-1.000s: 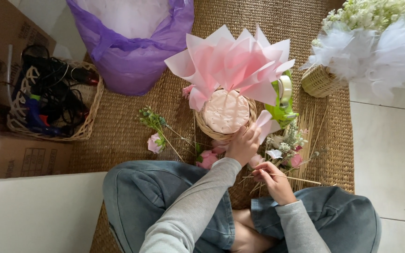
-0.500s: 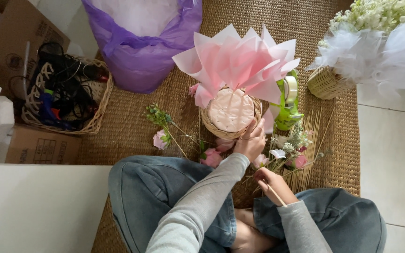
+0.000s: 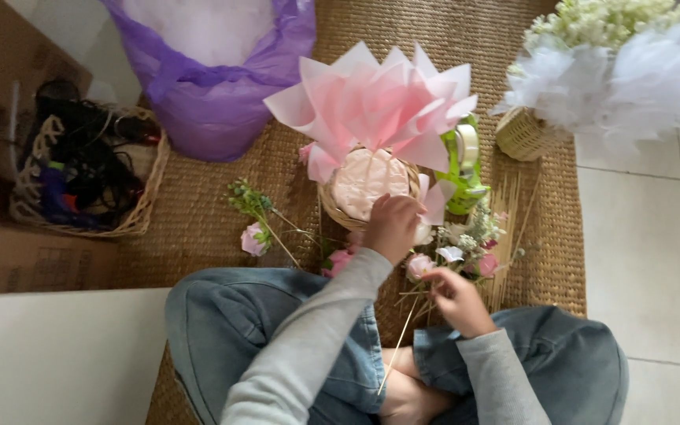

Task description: The person sits on a woven mat and arranges pink tissue paper and artificial flowers into a small wicker basket. They fold the tissue paper, place it in the basket, and insert several flower stems to create a decorative arrangement.

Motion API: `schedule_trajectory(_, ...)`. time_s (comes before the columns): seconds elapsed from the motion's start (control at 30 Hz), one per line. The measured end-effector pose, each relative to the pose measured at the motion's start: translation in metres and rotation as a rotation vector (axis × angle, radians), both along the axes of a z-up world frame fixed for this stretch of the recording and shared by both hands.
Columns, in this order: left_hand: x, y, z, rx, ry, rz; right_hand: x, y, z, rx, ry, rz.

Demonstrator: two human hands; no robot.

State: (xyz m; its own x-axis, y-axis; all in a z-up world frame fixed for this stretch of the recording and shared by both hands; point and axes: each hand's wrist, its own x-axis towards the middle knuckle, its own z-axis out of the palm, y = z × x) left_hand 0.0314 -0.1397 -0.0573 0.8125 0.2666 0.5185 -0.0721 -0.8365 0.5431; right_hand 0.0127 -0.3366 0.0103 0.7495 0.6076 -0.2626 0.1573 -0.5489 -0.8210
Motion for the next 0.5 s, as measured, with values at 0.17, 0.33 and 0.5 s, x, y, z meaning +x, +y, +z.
schedule_trajectory(0.17, -0.043, 0.007, 0.040, 0.093, 0.234, -0.042, 0.017, 0.014, 0.011, 0.159, -0.340, -0.099)
schedule_trajectory(0.33, -0.092, -0.011, 0.058, 0.025, 0.498, -0.227, 0.034, 0.055, -0.011, 0.121, -0.721, 0.034)
schedule_trajectory(0.5, -0.099, -0.013, 0.026, 0.052, 0.730, -0.185, 0.050, 0.075, -0.066, -0.373, -0.634, 0.044)
